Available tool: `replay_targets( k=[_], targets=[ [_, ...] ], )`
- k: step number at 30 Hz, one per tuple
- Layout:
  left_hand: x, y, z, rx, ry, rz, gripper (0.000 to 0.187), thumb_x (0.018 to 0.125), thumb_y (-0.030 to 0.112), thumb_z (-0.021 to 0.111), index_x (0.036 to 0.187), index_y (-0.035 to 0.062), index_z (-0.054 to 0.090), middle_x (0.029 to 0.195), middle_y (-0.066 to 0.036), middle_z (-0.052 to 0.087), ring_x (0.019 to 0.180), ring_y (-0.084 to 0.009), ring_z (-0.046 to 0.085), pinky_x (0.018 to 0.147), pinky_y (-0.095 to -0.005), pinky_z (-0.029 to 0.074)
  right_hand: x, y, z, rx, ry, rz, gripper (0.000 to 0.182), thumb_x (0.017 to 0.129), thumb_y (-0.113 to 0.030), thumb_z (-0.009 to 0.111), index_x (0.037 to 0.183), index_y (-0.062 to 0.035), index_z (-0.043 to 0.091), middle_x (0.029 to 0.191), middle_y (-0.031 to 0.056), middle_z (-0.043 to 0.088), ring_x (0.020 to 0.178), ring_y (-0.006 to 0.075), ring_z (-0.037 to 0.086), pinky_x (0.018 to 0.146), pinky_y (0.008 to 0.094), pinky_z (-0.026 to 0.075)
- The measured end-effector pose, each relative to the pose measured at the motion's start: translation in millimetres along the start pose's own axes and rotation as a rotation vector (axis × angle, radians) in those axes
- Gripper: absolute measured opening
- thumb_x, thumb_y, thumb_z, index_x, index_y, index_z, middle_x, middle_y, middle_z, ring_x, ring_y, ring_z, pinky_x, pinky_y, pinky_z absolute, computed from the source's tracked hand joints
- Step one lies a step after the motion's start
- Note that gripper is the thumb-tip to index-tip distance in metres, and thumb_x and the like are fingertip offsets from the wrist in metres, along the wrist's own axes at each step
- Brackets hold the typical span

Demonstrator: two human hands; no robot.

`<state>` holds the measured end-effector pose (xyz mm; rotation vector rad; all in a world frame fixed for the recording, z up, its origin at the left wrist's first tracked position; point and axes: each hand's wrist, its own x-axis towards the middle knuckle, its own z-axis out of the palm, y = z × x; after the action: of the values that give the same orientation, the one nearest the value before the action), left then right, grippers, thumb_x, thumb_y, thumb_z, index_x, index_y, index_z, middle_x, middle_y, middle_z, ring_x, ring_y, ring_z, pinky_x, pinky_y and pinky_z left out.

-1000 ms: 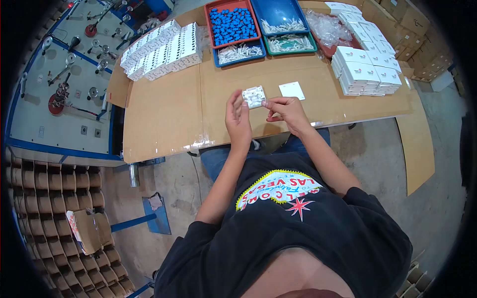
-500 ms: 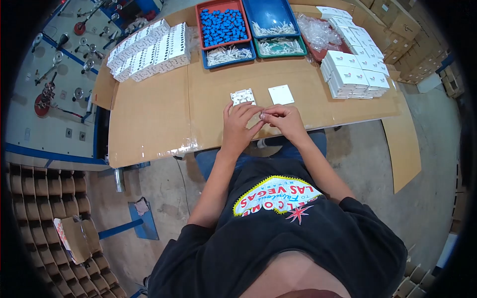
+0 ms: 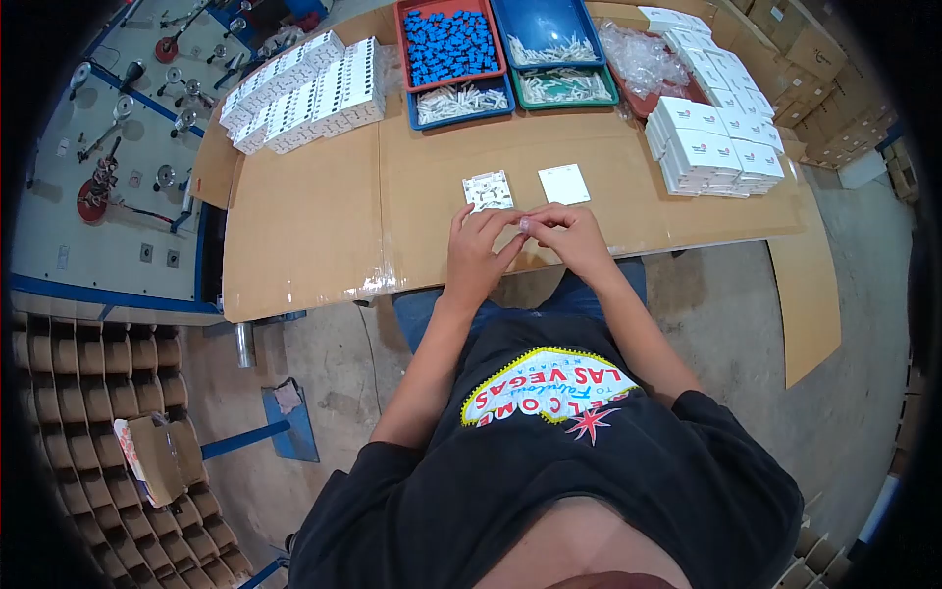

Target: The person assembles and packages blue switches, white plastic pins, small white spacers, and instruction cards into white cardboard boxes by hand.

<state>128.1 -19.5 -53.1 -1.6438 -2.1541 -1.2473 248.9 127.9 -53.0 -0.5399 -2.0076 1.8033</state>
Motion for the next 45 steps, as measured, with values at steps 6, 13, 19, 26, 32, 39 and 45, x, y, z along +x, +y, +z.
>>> replay_targets(
  k=[6, 13, 19, 26, 32, 39, 45],
  targets=[
    [0.6, 2.8, 3.7, -0.138, 0.052, -0.117, 0.031, 0.086, 0.018, 0.078, 0.114, 0.0075, 0.070, 0.103, -0.008, 0.072, 0.098, -0.0264, 0.067, 0.093, -0.0404, 0.049, -1.8, -1.9, -5.5, 0.114, -0.025, 0.027, 0.020, 0.098, -0.015, 0.068, 0.109, -0.0002, 0.075, 0.103, 0.0058, 0.074, 0.087, 0.0106, 0.067, 0.072, 0.0263, 0.055],
    [-2.3, 0.2, 6.2, -0.244, 0.026, -0.194, 0.034, 0.086, 0.018, 0.080, 0.115, 0.0048, 0.069, 0.103, -0.011, 0.071, 0.095, -0.0281, 0.067, 0.084, -0.0392, 0.052, 3.0, -9.0, -0.5, 0.176, -0.093, 0.054, 0.049, 0.110, -0.040, 0.047, 0.099, 0.0003, 0.072, 0.102, 0.0055, 0.073, 0.095, 0.0127, 0.066, 0.082, 0.0293, 0.052],
    [-4.4, -9.7, 14.0, -0.337, -0.005, -0.222, 0.034, 0.087, 0.016, 0.079, 0.116, 0.0033, 0.068, 0.103, -0.013, 0.071, 0.095, -0.0291, 0.069, 0.084, -0.0378, 0.054, 10.9, 3.2, -2.5, 0.117, -0.090, 0.022, 0.056, 0.111, -0.047, 0.039, 0.109, 0.0009, 0.069, 0.102, 0.0057, 0.072, 0.100, 0.0149, 0.065, 0.086, 0.0331, 0.051],
    [0.8, -49.2, 34.5, -0.408, 0.115, -0.377, 0.026, 0.092, 0.008, 0.072, 0.117, 0.0015, 0.068, 0.101, -0.012, 0.071, 0.095, -0.0219, 0.069, 0.086, -0.0328, 0.053, 42.0, 11.8, -26.9, 0.051, 0.059, 0.042, 0.031, 0.106, -0.025, 0.058, 0.108, 0.0025, 0.072, 0.100, 0.0061, 0.074, 0.096, 0.0134, 0.067, 0.086, 0.0286, 0.052],
    [-30.2, -90.5, 64.9, -0.466, 0.261, -0.557, 0.023, 0.100, 0.011, 0.065, 0.121, 0.0002, 0.063, 0.104, -0.005, 0.066, 0.096, -0.0133, 0.060, 0.088, -0.0283, 0.049, 113.8, 49.3, -83.9, -0.164, 0.164, -0.015, 0.021, 0.101, -0.016, 0.062, 0.110, 0.0011, 0.072, 0.097, 0.0065, 0.073, 0.085, 0.0139, 0.068, 0.079, 0.0289, 0.053],
    [-30.6, -92.4, 69.5, -0.393, 0.338, -0.562, 0.024, 0.094, 0.010, 0.071, 0.116, 0.0011, 0.066, 0.101, -0.007, 0.065, 0.090, -0.0158, 0.061, 0.081, -0.0291, 0.050, 270.8, 67.6, -158.9, -0.556, 0.453, -0.179, 0.020, 0.094, -0.020, 0.067, 0.104, -0.0035, 0.073, 0.092, 0.0140, 0.075, 0.085, 0.0265, 0.073, 0.076, 0.0369, 0.056],
    [-33.3, -92.4, 68.5, -0.425, 0.320, -0.681, 0.022, 0.094, 0.011, 0.072, 0.113, 0.0007, 0.066, 0.097, -0.007, 0.062, 0.085, -0.0160, 0.057, 0.076, -0.0280, 0.047, 361.6, 66.0, -182.9, -0.881, 0.483, -0.160, 0.019, 0.090, -0.018, 0.063, 0.101, -0.0108, 0.076, 0.099, 0.0164, 0.074, 0.095, 0.0378, 0.071, 0.084, 0.0460, 0.056]
  ],
)
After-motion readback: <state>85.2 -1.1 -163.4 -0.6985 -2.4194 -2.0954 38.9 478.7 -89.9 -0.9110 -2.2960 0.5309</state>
